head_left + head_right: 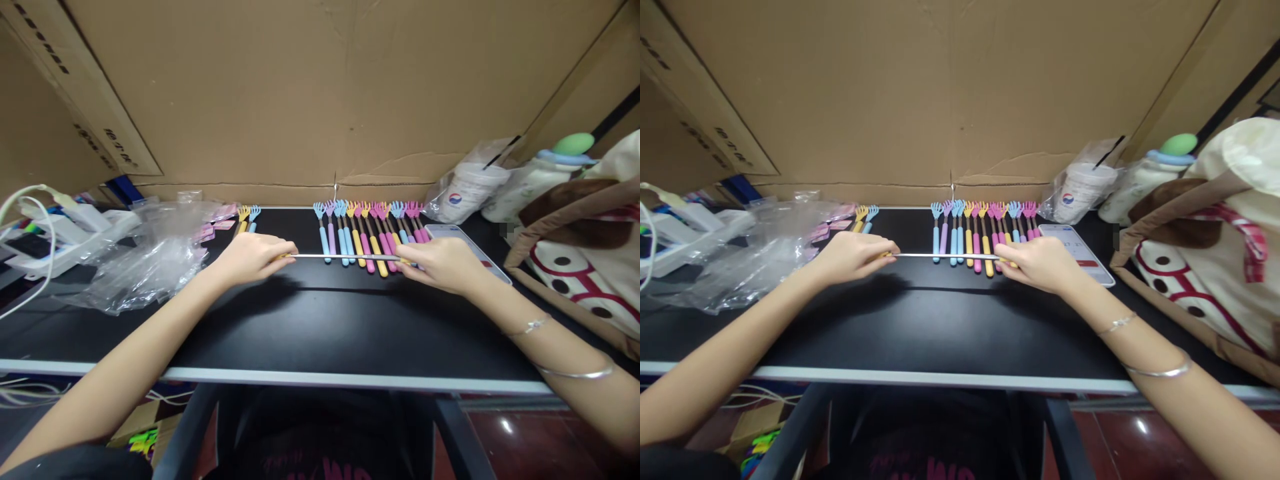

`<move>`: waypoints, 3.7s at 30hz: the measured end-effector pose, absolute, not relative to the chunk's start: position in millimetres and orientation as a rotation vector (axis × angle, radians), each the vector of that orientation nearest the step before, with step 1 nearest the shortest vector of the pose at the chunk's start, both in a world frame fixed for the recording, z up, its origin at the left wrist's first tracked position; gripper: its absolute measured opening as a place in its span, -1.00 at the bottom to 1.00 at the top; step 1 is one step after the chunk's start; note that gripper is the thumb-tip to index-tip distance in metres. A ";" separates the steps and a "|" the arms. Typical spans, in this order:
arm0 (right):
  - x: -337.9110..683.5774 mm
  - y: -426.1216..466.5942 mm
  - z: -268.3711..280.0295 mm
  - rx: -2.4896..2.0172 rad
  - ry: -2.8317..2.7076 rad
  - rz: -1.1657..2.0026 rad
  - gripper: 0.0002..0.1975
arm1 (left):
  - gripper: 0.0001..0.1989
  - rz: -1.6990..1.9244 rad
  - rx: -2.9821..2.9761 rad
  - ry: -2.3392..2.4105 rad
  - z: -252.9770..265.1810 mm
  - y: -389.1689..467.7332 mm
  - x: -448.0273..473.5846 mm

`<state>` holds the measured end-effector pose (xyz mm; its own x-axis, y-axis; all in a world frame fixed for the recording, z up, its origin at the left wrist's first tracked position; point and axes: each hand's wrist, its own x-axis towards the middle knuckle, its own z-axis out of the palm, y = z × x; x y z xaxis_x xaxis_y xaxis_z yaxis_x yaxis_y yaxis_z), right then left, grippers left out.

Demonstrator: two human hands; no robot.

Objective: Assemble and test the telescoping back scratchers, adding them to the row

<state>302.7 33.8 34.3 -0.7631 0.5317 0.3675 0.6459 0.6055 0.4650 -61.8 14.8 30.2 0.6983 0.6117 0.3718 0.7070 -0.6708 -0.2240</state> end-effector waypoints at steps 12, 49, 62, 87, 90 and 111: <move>372.5 38.8 51.1 -1.199 -2.565 -1.126 -0.68 | -0.68 -0.329 -2.313 -0.990 51.0 19.5 -88.6; 445.4 42.3 46.9 -1.787 -2.371 -0.988 -0.72 | -0.71 -0.158 -1.919 -1.162 51.9 10.1 -188.4; 447.1 45.3 52.3 -1.739 -2.332 -1.076 -0.65 | -0.72 -0.232 -1.956 -1.267 49.7 12.3 -191.4; 454.7 46.5 35.6 -1.445 -2.256 -1.215 -0.61 | -0.52 -0.162 -2.154 -1.467 36.8 15.4 -180.0; 455.2 46.3 34.8 -1.481 -2.251 -1.177 -0.60 | -0.49 -0.168 -2.144 -1.462 37.2 15.0 -179.8; 461.6 49.7 32.7 -1.593 -2.289 -0.846 -0.61 | -0.48 -0.274 -2.110 -1.685 34.3 9.3 -176.1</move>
